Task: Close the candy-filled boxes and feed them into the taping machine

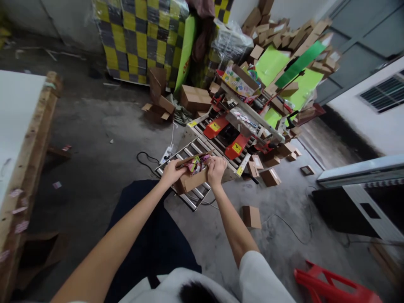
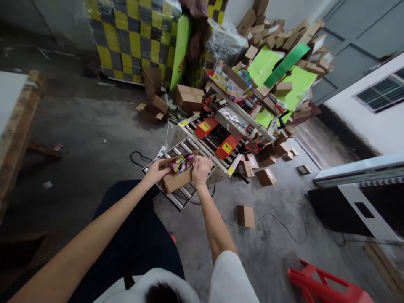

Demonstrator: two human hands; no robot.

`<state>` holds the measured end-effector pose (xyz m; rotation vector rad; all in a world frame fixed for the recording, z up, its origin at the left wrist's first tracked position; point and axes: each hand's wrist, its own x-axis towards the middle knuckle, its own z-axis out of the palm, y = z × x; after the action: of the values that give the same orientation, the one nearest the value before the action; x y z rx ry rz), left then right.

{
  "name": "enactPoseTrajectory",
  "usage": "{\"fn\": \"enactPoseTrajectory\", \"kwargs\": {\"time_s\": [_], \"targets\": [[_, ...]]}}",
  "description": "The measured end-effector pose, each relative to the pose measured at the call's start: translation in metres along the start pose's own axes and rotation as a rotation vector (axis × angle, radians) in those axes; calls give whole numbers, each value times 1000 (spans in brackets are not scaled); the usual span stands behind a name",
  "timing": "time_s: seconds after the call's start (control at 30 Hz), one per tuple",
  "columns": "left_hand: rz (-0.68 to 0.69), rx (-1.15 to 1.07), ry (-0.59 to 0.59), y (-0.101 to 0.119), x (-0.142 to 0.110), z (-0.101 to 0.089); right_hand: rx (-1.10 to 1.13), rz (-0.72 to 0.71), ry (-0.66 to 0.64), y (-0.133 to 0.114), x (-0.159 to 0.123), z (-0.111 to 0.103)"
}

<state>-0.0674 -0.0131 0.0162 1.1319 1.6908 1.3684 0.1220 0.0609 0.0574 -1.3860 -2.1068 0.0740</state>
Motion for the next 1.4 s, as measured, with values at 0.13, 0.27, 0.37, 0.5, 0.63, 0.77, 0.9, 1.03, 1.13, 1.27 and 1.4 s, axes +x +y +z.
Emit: {"fn": "enactPoseTrajectory", "kwargs": {"time_s": [0.13, 0.27, 0.37, 0.5, 0.63, 0.77, 0.9, 1.03, 1.13, 1.27, 1.4], "targets": [[18, 137, 30, 2, -6, -1, 44, -116, -113, -20, -25, 5], [91, 203, -3, 5, -17, -4, -67, -128, -320, -37, -28, 1], [208, 117, -75, 5, -23, -4, -181, -133, -467, -43, -15, -6], [211, -54, -172, -1, -23, -3, -314, -85, -608, -47, 3, -6], [175, -48, -165, -10, -17, -1, -314, -40, -625, -49, 15, 3], [190, -15, -153, -12, -13, -1, -261, 18, -596, -48, 21, 10], [222, -24, -149, -7, -13, 0, -161, 64, -456, -48, 17, 11], [269, 38, -113, -3, -17, 5, -14, 126, -186, -43, 3, 6], [302, 71, -101, 2, -25, 7, 83, 232, 24, -33, -7, 3], [514, 251, -270, 11, -41, -3, 201, 373, 197, -22, -12, 6], [588, 526, -402, 22, -56, -23, 325, 421, 207, -19, -3, 15]]}}
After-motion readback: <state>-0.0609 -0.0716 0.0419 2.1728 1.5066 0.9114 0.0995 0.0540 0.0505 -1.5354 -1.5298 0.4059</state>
